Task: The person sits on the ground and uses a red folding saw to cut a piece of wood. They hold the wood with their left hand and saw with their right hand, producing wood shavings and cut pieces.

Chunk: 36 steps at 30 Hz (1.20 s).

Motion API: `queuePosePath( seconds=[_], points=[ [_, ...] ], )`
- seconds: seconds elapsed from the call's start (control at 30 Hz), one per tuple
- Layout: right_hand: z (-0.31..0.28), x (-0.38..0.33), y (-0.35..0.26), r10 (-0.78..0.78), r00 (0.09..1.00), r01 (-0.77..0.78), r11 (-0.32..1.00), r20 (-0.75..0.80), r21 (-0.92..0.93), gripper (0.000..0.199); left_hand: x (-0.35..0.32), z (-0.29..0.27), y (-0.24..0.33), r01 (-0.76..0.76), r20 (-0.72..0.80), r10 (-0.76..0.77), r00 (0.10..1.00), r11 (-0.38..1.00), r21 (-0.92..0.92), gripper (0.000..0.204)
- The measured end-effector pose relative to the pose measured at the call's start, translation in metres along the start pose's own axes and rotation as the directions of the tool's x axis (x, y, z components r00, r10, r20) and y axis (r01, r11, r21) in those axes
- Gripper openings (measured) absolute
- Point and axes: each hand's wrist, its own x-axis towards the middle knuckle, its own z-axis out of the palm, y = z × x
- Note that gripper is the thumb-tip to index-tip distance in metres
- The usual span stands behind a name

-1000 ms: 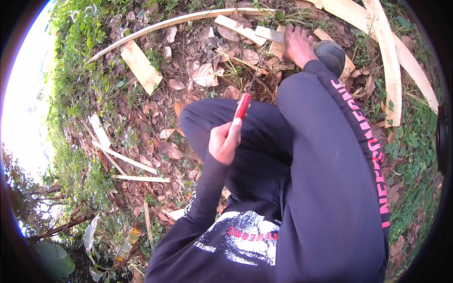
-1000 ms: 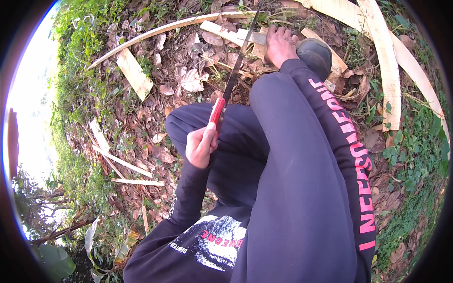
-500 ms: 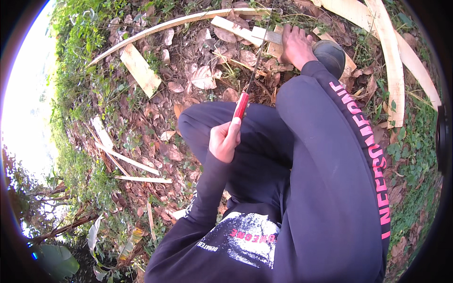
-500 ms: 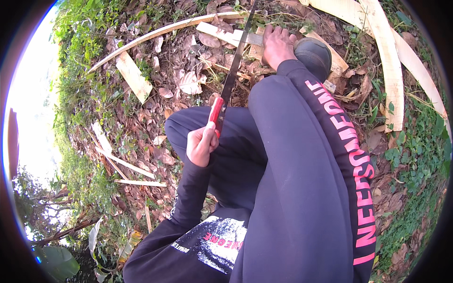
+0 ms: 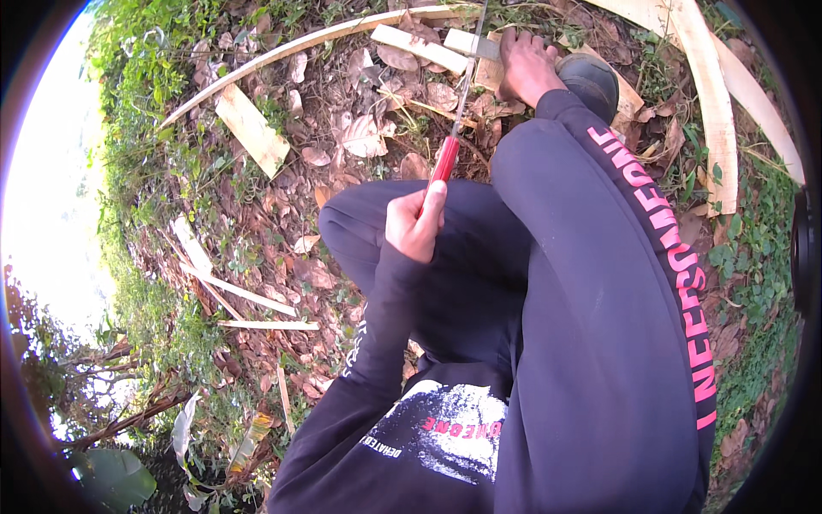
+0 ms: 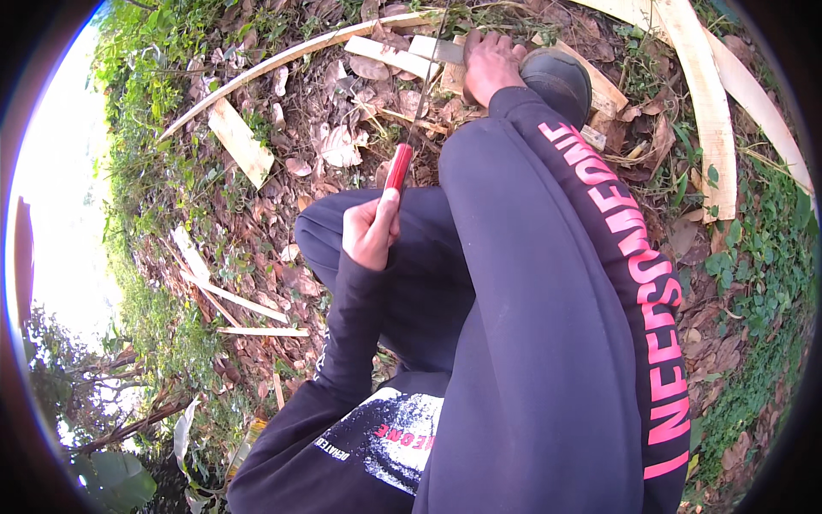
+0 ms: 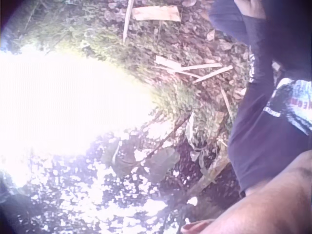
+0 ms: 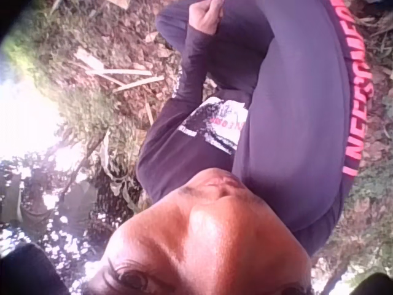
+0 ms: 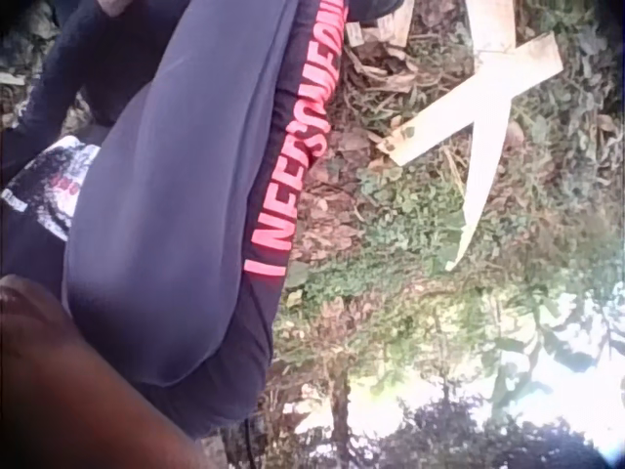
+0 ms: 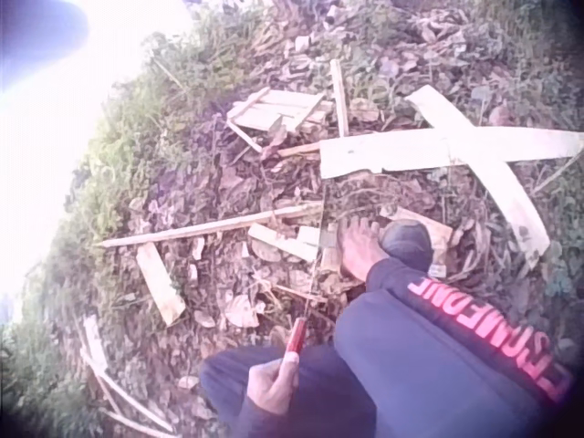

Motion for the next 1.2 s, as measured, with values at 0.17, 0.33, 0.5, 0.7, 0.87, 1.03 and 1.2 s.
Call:
queuePosePath(
  seconds=[0.17,0.33,0.5,0.7,0.87,1.03,1.2],
  points=[
    [-0.017,0.003,-0.002,0.020,0.999,-0.020,1.000,0.044,-0.010,0.083,0.013,-0.021,0.004,0.015,0.025,-0.012,1.000,0.994,-0.113,0.053],
    [-0.011,0.003,0.001,0.001,0.999,0.001,0.998,0.038,-0.059,0.079,-0.009,-0.028,0.007,0.035,0.051,-0.028,0.998,0.990,-0.137,0.053],
    [0.001,0.003,0.007,-0.018,0.999,0.014,0.996,-0.045,-0.083,0.056,0.048,-0.005,0.017,-0.095,0.061,0.098,0.993,0.994,-0.049,0.057],
    [0.016,0.003,0.014,-0.036,0.991,0.025,0.996,-0.132,-0.082,0.050,0.104,0.023,0.038,-0.103,0.055,0.112,0.992,0.984,-0.144,0.051],
    [-0.020,-0.006,-0.009,-0.001,0.999,0.003,0.999,0.051,-0.036,0.076,0.023,-0.026,0.013,-0.079,0.088,0.161,0.983,0.806,-0.587,0.047],
    [-0.027,-0.007,-0.010,-0.066,0.994,0.062,0.997,-0.087,-0.054,0.073,0.010,-0.059,0.012,-0.279,-0.058,0.324,0.944,0.697,-0.660,0.049],
    [-0.088,0.023,-0.013,-0.084,0.976,0.110,0.986,-0.200,0.125,0.039,-0.009,-0.075,0.003,-0.365,-0.212,0.308,0.927,0.619,-0.695,0.045]
  ],
)
